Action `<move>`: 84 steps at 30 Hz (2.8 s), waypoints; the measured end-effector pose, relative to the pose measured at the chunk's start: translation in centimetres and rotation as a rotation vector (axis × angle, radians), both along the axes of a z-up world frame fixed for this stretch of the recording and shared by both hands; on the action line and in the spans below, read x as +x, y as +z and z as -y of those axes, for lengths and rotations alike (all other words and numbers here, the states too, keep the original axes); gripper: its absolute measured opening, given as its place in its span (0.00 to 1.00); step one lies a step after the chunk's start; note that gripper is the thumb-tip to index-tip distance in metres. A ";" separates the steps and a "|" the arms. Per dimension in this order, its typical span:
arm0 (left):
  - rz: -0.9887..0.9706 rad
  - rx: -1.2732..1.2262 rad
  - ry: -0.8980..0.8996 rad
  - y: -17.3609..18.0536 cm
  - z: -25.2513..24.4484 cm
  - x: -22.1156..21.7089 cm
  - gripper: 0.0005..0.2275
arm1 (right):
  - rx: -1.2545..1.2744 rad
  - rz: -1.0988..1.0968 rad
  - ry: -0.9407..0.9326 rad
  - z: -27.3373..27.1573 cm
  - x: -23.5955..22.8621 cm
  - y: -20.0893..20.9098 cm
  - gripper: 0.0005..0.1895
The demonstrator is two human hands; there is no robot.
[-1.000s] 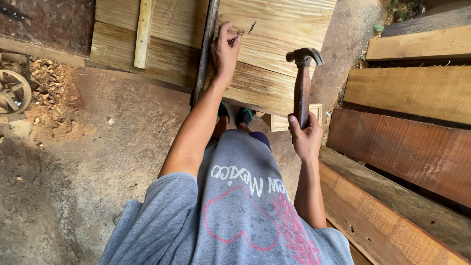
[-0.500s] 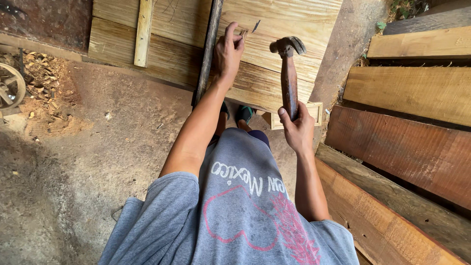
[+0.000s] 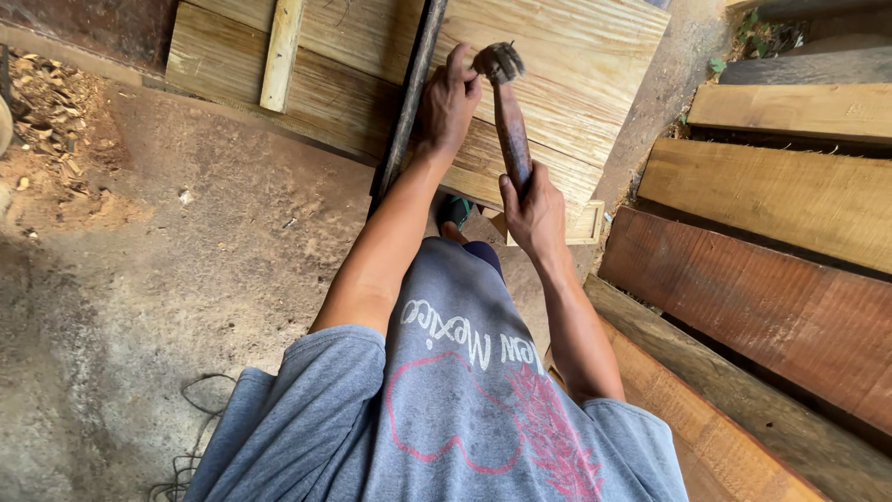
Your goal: The person hammers nails into a wooden board to attach a metal strip and small wooden pieces. They then apply a reddish paste to the surface of the board using a small tool.
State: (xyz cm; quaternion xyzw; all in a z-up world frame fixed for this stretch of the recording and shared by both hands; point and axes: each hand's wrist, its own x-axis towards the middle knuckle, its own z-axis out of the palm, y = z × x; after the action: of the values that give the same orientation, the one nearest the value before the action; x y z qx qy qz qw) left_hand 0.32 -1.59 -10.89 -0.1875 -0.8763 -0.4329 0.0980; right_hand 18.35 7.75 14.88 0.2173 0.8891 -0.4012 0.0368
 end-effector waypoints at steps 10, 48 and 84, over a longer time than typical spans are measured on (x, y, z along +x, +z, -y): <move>-0.032 0.070 -0.034 1.7 0.1 0.0 0.30 | 0.102 0.031 0.059 0.2 -0.3 -0.7 0.17; 0.937 -0.091 0.030 17.5 3.5 5.3 0.29 | 0.098 -0.047 0.113 -1.2 -1.2 -0.3 0.15; 0.894 0.087 0.032 14.1 3.3 7.3 0.29 | 0.107 -0.008 0.149 -2.1 -0.4 -0.3 0.15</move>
State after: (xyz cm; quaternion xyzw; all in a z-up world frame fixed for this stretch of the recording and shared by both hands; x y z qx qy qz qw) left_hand 7.64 -4.87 3.18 0.0360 -0.8164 -0.5061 -0.2757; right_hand 17.97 9.85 14.62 0.1506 0.9230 -0.3504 0.0511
